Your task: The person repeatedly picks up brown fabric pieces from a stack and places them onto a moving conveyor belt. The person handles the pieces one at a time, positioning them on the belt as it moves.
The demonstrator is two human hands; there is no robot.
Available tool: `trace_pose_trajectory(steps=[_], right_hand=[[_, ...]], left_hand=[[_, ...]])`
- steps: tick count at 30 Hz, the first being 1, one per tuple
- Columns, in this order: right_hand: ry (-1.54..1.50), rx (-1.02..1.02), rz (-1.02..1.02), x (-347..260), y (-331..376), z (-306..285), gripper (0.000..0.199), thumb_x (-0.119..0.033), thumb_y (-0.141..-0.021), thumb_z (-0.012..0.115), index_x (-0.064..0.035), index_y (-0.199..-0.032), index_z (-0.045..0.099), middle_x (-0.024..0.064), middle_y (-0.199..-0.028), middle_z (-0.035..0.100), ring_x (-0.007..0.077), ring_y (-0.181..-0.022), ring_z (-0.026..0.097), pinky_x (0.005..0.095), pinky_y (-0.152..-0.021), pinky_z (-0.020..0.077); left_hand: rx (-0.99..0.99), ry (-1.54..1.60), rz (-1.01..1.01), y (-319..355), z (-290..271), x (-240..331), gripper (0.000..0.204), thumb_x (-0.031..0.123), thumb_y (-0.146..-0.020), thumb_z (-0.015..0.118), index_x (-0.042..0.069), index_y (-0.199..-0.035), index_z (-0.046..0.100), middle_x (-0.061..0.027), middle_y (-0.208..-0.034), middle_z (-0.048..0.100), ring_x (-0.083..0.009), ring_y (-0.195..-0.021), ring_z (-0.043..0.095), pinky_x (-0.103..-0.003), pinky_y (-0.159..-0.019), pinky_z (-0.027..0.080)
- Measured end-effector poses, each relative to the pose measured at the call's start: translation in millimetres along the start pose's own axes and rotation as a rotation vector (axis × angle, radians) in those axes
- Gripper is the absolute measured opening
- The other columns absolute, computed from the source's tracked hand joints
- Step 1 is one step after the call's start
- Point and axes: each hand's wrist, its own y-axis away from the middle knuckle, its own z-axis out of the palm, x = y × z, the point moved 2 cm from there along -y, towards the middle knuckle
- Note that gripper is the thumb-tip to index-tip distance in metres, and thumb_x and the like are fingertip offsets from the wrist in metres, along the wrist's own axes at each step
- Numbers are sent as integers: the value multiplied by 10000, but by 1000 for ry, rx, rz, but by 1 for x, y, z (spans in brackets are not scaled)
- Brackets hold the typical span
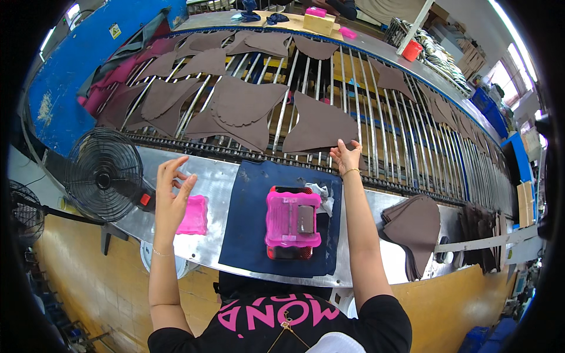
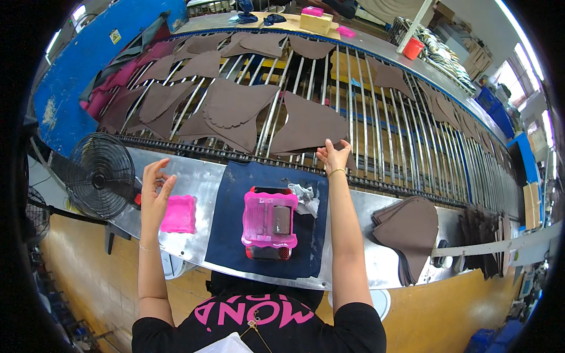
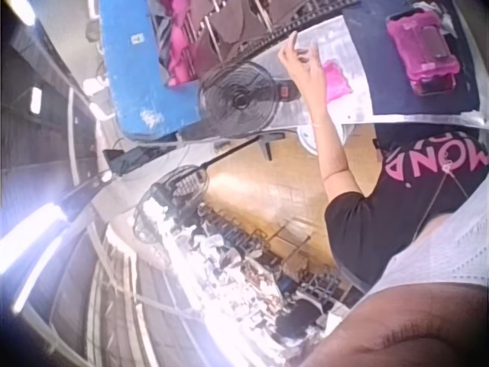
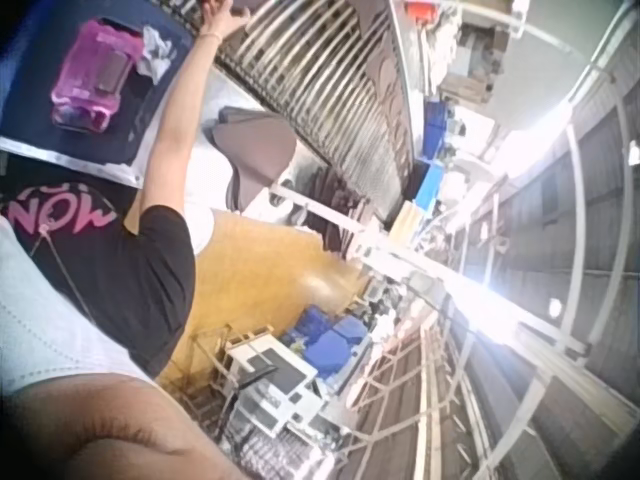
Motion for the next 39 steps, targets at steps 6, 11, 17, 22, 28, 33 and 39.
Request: trace_pose_trajectory(steps=[6,11,17,22,28,33,39], right_hand=[[270,44,-164,-59,58,-67,463,-246,-863,680,-105,-1165,360,78,-665,561,144,-485,555,262,-415,488],[758,610,-548,-104,116,-248,224,-187,-877,644,-51,-1027,550,77,-689,615,176,-545,580,290,-539,494],[1477,990,-35,-97,210,-366,585,-466,-746,724,-111,-1199,612,145,-1253,529,347,-1159,502,505,-934,437],[1376,1012,121,-105,228,-362,653,-498,-712,744,-103,-1212,600,147,-1278,511,354,-1164,503,508,-949,417],[1414,986,31,-113,229,-370,599,-397,-677,801,-44,-1117,600,168,-1183,593,322,-1106,570,460,-902,459],[1540,606,-169,-142,249,-354,417,-168,-813,648,-56,-1206,563,246,-1079,626,398,-1028,592,441,-878,480],[889,374,-566,-208,304,-219,230,-189,-966,513,-19,-1114,558,91,-751,637,143,-498,585,235,-387,454]], left_hand=[[-49,3,39,0,18,10,405,126,-839,672,86,-1226,560,-48,-1141,512,-103,-827,523,-246,-725,421],[-106,81,48,1,41,20,406,71,-832,659,83,-1224,555,-48,-1151,515,-99,-812,533,-240,-734,413],[-210,157,34,3,71,14,422,78,-866,637,77,-1270,515,-50,-1200,510,-80,-813,515,-227,-731,412],[-252,201,55,5,85,19,436,112,-882,639,72,-1293,497,-48,-1191,510,-84,-828,510,-229,-751,415],[-233,195,23,14,76,18,439,100,-881,629,68,-1297,494,-52,-1189,513,-84,-828,509,-231,-762,409],[-231,141,34,18,67,24,450,67,-858,629,65,-1290,503,-66,-1181,527,-80,-802,506,-223,-751,408],[-275,200,167,10,86,49,500,80,-815,688,58,-1283,514,-79,-1183,528,-130,-856,556,-245,-773,442]])
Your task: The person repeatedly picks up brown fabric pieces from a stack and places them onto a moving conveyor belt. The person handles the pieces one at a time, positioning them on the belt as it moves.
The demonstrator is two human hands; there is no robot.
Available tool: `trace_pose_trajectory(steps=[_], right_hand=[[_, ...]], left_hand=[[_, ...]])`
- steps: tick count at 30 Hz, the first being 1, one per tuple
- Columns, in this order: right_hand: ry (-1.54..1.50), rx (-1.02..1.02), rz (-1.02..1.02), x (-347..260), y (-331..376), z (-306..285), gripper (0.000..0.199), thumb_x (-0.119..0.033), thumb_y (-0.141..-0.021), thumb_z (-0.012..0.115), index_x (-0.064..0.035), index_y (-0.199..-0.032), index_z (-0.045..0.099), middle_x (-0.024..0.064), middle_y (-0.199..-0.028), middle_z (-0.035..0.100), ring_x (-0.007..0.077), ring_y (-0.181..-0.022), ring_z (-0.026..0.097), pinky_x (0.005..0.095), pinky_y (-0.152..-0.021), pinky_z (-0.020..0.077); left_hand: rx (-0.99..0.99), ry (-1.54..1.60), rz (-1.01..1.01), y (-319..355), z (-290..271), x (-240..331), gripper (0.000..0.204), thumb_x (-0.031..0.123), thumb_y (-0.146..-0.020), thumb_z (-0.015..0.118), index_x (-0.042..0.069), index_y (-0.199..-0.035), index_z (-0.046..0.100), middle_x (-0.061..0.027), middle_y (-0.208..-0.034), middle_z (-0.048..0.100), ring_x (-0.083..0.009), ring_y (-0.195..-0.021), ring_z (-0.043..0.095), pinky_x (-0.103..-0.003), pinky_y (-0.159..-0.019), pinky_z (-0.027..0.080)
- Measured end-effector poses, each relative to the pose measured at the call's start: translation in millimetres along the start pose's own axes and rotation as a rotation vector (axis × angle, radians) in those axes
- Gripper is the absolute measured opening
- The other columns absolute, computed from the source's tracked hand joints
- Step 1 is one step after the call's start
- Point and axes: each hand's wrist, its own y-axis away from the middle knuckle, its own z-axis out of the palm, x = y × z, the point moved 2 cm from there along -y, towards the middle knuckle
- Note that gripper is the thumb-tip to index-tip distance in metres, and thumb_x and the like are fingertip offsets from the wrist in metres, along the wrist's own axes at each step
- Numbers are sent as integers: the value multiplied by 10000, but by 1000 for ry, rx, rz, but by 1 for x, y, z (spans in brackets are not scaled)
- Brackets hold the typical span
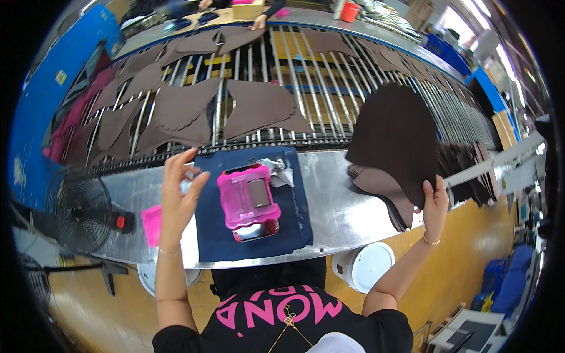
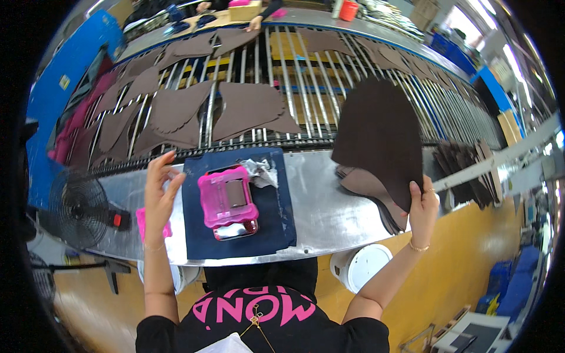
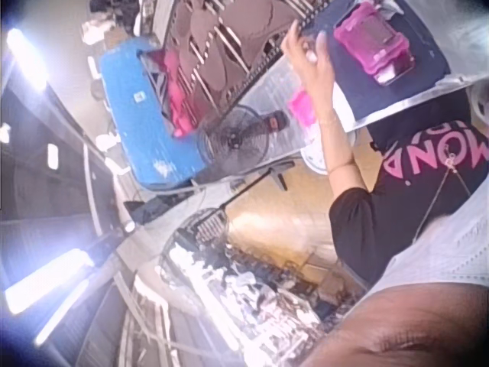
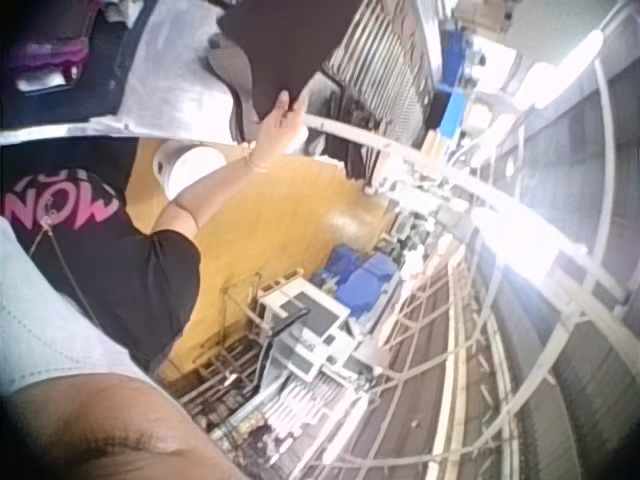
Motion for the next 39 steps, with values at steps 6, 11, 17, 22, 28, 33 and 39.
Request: trace_pose_trajectory(steps=[6,11,17,22,28,33,39], right_hand=[[-500,-120,-212,-82,12,93,191,-156,-942,570,8,-1039,552,63,-767,618,86,-557,562,208,-459,453],[-544,-344,-473,-118,29,186,179,-98,-884,643,25,-990,567,101,-846,661,133,-744,594,252,-668,462],[-551,-611,-496,-126,56,244,216,-97,-810,716,-5,-990,640,132,-782,695,186,-669,670,269,-603,493],[-346,-555,-753,-122,61,246,138,-27,-743,753,-9,-865,692,80,-780,704,165,-710,667,262,-652,499],[-155,-476,-677,-64,49,219,142,-11,-734,736,-21,-872,705,82,-809,697,194,-745,656,291,-687,493],[-46,-337,-626,-4,53,184,126,-6,-739,727,-24,-861,700,104,-830,683,238,-757,634,312,-731,475],[-107,-242,-134,77,52,111,103,-1,-770,714,20,-865,682,87,-847,679,142,-780,605,276,-731,466]], left_hand=[[-10,233,8,-11,16,24,528,156,-858,671,28,-1325,464,-107,-1239,499,-184,-1003,599,-283,-831,491],[49,416,-206,-6,-52,36,189,127,-910,613,-21,-1027,607,-50,-725,630,-125,-580,627,-226,-493,483],[280,83,-107,23,-125,42,170,119,-906,621,-20,-1002,637,-39,-708,618,-89,-547,593,-198,-485,453],[243,13,-154,33,-128,41,128,102,-895,631,-21,-926,643,-15,-675,581,-56,-529,559,-183,-475,423],[6,-61,-195,32,-82,19,80,2,-844,626,-74,-830,608,-49,-660,546,-93,-487,554,-227,-461,412],[-225,-289,51,12,-17,11,71,19,-793,659,-31,-821,619,-89,-692,549,-197,-572,593,-284,-513,447],[-341,-332,347,-6,51,37,101,113,-741,720,48,-776,652,-64,-788,547,-263,-715,564,-352,-584,465]])
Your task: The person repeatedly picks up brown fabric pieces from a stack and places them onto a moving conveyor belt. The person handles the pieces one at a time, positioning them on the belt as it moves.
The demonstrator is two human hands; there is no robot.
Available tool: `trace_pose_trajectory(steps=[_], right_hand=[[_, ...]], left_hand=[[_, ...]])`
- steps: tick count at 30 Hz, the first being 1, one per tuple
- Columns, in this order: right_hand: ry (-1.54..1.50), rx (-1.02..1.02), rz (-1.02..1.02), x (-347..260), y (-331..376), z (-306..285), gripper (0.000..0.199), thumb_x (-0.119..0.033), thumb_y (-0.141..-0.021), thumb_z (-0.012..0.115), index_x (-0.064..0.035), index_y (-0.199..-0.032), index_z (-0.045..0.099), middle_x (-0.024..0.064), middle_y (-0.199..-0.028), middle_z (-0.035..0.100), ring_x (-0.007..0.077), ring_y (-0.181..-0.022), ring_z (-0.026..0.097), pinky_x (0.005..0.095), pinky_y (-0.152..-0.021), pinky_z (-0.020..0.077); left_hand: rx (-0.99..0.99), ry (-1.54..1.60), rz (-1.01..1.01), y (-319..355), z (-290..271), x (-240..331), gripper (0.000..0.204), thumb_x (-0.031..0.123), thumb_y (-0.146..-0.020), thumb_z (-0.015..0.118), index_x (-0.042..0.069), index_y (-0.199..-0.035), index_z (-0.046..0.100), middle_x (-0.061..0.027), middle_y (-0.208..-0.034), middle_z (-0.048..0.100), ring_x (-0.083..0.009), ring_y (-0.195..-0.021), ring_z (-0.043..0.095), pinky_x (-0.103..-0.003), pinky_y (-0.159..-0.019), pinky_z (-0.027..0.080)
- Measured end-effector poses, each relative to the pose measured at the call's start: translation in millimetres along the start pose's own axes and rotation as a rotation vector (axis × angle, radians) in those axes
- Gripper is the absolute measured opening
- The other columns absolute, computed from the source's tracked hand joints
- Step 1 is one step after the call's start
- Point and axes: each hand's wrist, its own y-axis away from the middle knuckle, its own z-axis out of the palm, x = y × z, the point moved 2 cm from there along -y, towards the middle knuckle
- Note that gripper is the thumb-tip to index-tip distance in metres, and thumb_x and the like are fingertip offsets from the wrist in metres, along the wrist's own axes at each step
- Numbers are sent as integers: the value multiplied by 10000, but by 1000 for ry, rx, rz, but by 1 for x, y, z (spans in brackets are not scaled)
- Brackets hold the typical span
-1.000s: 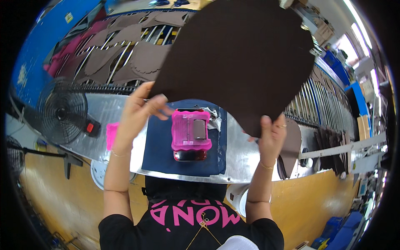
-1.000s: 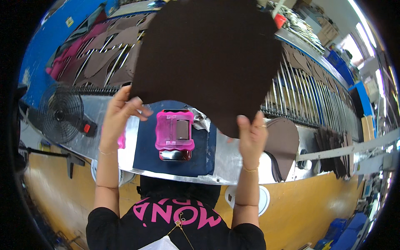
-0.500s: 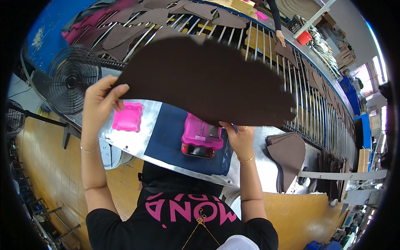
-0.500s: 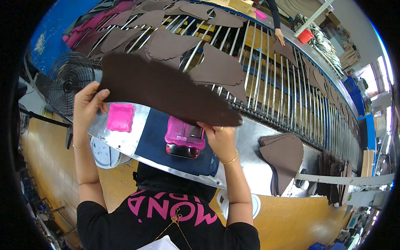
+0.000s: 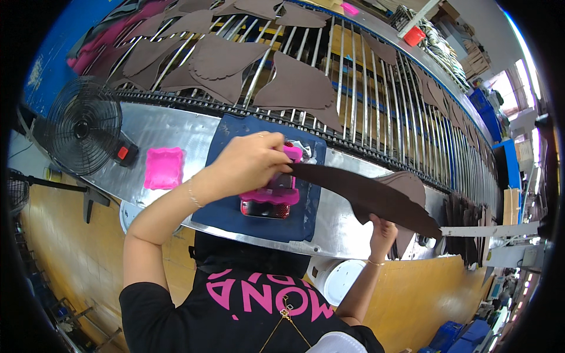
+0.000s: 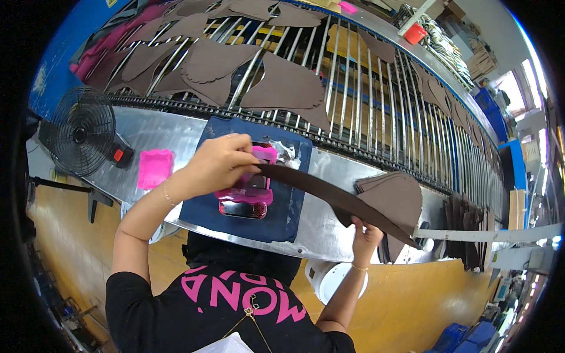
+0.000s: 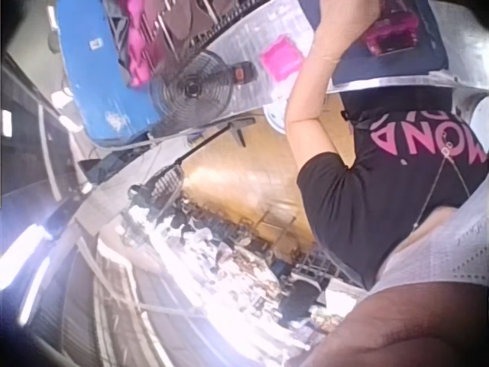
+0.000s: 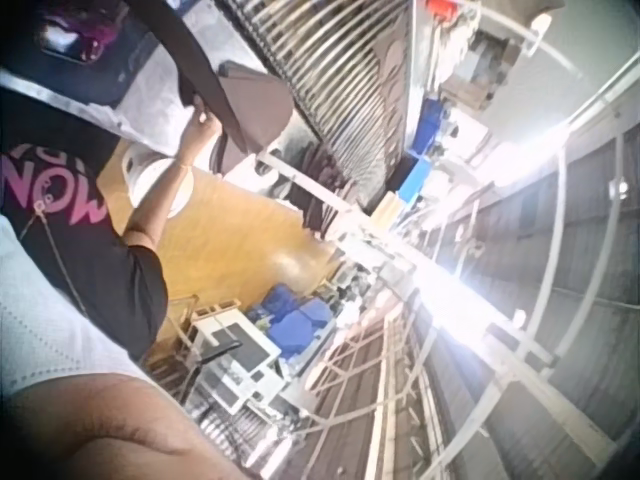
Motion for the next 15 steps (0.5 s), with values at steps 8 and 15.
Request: trace_pose_trajectory(steps=[8,15], right_hand=[[-475,162,-144,7,-10,-85,308,35,-865,596,25,-1165,527,96,-1097,577,139,-875,585,261,-772,494],[69,334,-199,-100,-74,-55,342,-194,-832,726,42,-1052,614,125,-987,661,198,-875,624,270,-778,492]], left_hand=[[138,46,252,-95,29,23,113,146,-738,712,61,-718,641,-72,-831,479,-257,-810,515,-382,-658,452],[445,-367,528,-193,-27,45,52,89,-735,670,51,-718,638,-72,-903,486,-265,-901,520,-370,-777,441]])
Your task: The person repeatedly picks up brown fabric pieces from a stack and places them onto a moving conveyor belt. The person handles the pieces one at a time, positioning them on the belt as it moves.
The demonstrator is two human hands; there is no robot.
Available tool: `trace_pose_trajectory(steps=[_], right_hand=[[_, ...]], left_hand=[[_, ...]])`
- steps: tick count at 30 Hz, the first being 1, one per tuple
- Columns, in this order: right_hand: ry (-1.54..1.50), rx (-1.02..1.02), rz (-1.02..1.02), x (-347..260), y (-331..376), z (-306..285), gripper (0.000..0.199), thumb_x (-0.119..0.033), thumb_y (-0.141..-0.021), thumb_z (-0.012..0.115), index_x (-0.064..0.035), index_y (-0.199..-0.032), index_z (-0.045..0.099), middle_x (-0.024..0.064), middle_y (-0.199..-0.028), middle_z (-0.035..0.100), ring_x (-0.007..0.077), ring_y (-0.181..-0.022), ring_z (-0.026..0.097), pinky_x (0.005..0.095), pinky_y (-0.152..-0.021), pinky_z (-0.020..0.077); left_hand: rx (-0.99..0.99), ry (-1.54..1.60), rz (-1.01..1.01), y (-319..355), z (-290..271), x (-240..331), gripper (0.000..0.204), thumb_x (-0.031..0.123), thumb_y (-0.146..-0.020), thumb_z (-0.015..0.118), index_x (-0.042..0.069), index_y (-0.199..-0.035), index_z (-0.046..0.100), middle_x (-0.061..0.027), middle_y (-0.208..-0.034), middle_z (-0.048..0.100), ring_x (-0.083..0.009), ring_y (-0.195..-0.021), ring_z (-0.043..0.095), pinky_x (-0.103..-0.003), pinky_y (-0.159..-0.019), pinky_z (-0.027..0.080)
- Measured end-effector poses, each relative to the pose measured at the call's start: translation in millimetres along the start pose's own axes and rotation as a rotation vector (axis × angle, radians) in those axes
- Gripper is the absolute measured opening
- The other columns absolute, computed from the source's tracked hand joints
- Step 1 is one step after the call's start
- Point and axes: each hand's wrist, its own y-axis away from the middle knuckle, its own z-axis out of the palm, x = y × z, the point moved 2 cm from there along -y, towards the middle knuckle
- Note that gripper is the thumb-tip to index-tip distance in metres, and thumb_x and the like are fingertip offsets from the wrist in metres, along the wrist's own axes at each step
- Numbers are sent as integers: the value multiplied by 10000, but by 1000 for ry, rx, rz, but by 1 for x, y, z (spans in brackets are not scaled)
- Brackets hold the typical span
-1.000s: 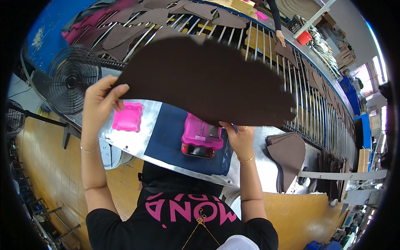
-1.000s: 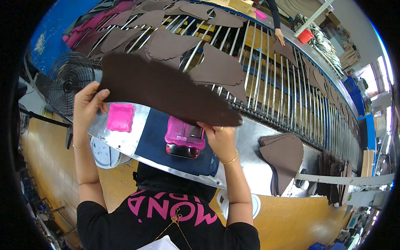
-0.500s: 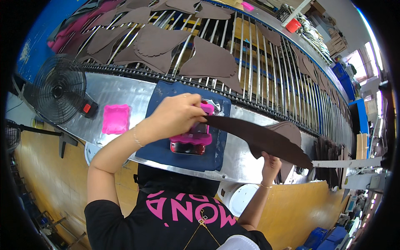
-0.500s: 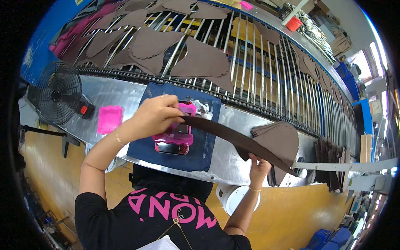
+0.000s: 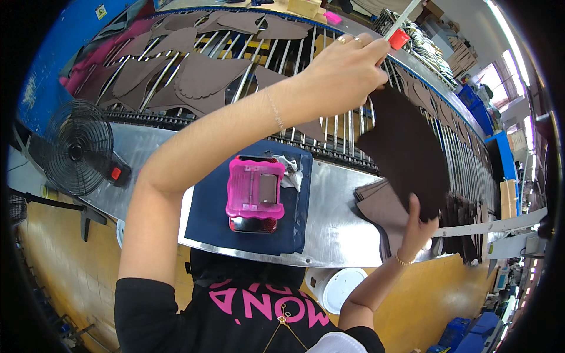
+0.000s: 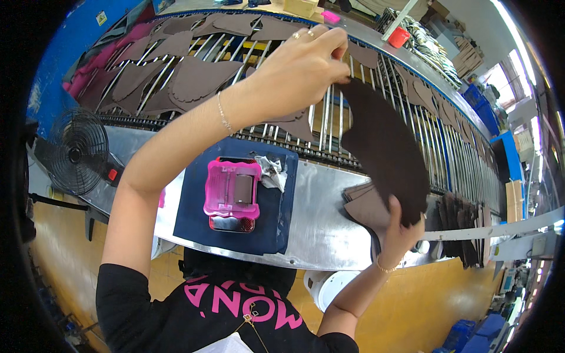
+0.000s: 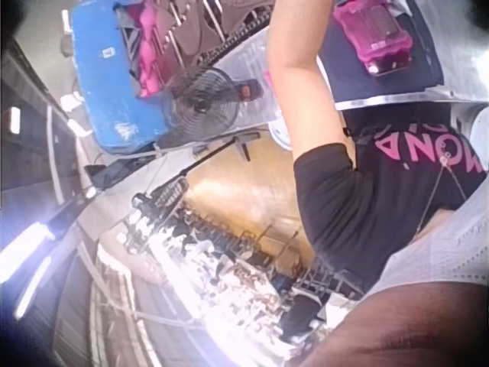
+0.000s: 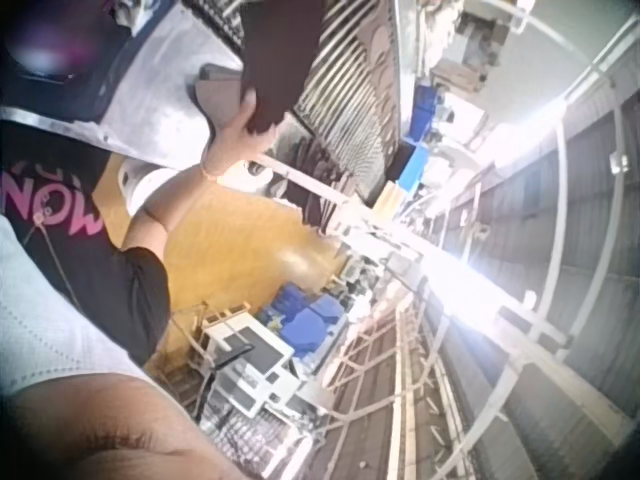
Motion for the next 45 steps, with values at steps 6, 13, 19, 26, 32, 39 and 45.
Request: trace_pose_trajectory(steps=[6,13,19,26,32,39,45], right_hand=[[-76,-262,-1,-23,-33,66,337,-274,-877,676,43,-982,630,91,-832,676,156,-690,634,241,-625,507],[-756,-481,398,-26,-46,164,249,-176,-945,562,69,-929,525,112,-711,624,229,-567,674,257,-499,565],[-1203,-534,711,4,-20,291,336,-47,-938,521,-79,-1246,389,121,-1028,592,302,-900,673,326,-676,607],[-1370,-452,895,-5,-11,397,528,74,-942,355,-160,-1376,167,195,-1252,448,349,-1018,624,381,-779,605],[-1307,-448,1044,12,-8,439,602,90,-928,360,-150,-1393,62,209,-1274,425,361,-1042,608,421,-809,591],[-1101,-831,899,22,7,354,358,-269,-935,587,7,-1154,524,177,-1014,624,249,-918,639,359,-785,541],[-89,-162,314,101,-9,126,331,-210,-913,589,57,-1107,604,169,-1060,652,240,-968,624,328,-874,479]], left_hand=[[-35,-426,119,-16,-9,-45,166,153,-647,726,114,-802,683,-73,-1048,531,-254,-1056,517,-383,-867,437],[69,-297,-9,-7,-32,-78,123,161,-731,588,47,-754,631,-138,-1133,483,-298,-1088,458,-423,-923,359],[127,-192,-191,34,-53,-72,428,198,-726,738,152,-1126,592,-128,-1199,462,-322,-1122,466,-432,-912,412],[-163,-75,-584,137,-124,-42,549,172,-783,723,160,-1291,517,-157,-1311,373,-316,-1156,425,-422,-947,377],[-222,-39,-896,216,-150,-35,547,124,-794,721,88,-1293,498,-129,-1341,326,-273,-1113,444,-373,-953,384],[-195,26,-952,236,-151,-15,553,150,-793,729,120,-1296,501,-136,-1314,339,-282,-1067,450,-384,-904,407],[-185,157,-958,242,-133,-1,561,176,-812,717,135,-1317,477,-151,-1296,346,-278,-1011,491,-383,-897,437]])
